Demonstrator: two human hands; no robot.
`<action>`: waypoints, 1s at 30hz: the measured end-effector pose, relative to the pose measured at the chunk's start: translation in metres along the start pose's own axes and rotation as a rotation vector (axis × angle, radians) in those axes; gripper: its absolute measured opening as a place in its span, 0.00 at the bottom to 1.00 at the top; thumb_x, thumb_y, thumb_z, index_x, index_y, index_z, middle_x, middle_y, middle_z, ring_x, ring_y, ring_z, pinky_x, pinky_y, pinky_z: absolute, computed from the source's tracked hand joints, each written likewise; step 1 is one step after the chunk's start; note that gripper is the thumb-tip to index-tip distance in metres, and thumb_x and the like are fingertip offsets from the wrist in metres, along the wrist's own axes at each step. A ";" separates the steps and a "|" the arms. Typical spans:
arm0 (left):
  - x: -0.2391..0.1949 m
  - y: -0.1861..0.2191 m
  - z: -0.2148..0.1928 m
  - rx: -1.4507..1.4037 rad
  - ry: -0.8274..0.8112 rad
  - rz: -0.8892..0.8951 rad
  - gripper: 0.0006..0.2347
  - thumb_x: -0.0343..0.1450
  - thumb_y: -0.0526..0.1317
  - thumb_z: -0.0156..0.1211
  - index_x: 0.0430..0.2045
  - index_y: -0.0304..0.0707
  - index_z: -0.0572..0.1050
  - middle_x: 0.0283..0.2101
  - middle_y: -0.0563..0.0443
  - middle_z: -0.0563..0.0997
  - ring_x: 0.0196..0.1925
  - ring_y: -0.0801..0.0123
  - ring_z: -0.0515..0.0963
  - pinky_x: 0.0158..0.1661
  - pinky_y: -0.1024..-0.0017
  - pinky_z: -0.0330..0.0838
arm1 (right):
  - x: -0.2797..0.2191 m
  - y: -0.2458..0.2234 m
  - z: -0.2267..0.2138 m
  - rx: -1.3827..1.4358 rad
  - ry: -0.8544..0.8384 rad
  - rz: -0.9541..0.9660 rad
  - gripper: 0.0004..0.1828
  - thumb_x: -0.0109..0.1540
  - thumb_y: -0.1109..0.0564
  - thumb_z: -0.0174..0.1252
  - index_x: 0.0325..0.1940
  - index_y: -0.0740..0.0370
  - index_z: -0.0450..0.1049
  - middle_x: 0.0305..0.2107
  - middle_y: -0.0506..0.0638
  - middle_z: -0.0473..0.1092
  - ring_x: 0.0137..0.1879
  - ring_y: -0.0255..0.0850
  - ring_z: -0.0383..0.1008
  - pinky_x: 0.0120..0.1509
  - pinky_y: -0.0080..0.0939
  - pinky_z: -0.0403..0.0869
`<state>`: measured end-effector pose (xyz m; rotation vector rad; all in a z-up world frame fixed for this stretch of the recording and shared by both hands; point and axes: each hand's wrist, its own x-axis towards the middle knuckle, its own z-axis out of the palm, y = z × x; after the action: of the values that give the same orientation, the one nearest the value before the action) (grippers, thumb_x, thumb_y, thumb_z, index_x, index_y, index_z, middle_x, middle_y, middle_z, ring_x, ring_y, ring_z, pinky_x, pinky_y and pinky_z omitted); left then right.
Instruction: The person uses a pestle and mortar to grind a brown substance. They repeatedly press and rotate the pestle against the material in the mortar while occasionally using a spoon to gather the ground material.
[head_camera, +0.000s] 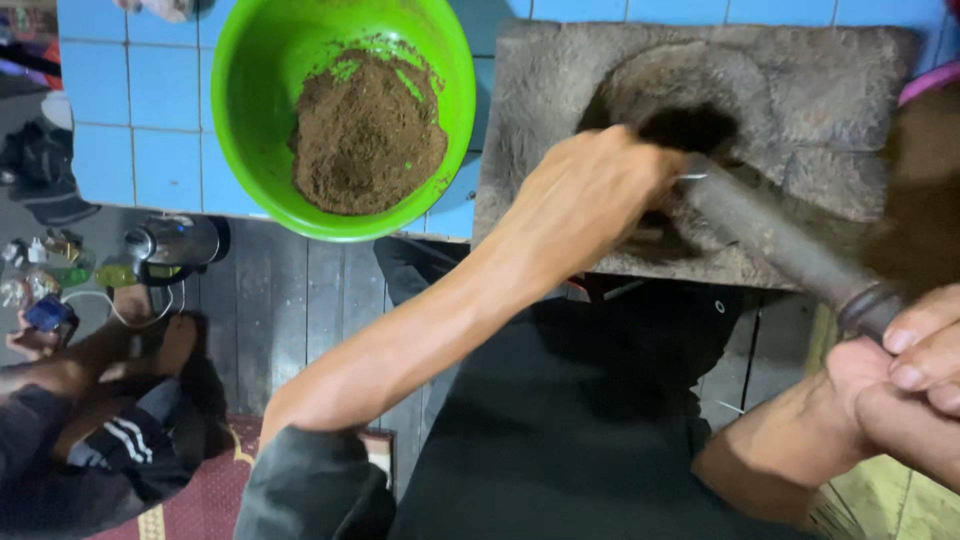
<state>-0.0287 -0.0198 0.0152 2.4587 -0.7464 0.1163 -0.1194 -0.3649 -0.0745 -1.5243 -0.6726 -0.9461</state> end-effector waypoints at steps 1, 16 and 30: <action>-0.004 0.007 -0.015 -0.083 -0.043 -0.017 0.19 0.62 0.19 0.49 0.40 0.36 0.80 0.09 0.51 0.61 0.10 0.54 0.63 0.15 0.54 0.55 | 0.005 -0.005 -0.017 -0.123 -0.310 0.024 0.28 0.46 0.86 0.40 0.10 0.57 0.41 0.17 0.53 0.44 0.25 0.55 0.50 0.30 0.47 0.53; 0.009 -0.025 0.022 -0.150 -0.022 -0.101 0.09 0.70 0.27 0.50 0.25 0.31 0.80 0.14 0.42 0.77 0.17 0.45 0.78 0.22 0.49 0.68 | 0.070 -0.025 0.085 0.174 0.037 -0.020 0.38 0.39 0.87 0.50 0.46 0.56 0.60 0.20 0.46 0.50 0.19 0.37 0.49 0.24 0.44 0.54; 0.000 -0.033 0.004 -0.219 0.158 -0.187 0.08 0.72 0.33 0.48 0.21 0.39 0.65 0.20 0.33 0.61 0.34 0.31 0.59 0.23 0.53 0.55 | 0.122 -0.009 0.203 0.237 -0.149 0.250 0.09 0.70 0.62 0.45 0.36 0.57 0.55 0.14 0.48 0.53 0.15 0.38 0.57 0.20 0.38 0.64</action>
<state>-0.0110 0.0010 -0.0044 2.2659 -0.4341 0.1473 -0.0249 -0.1751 0.0324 -1.4355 -0.6565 -0.5480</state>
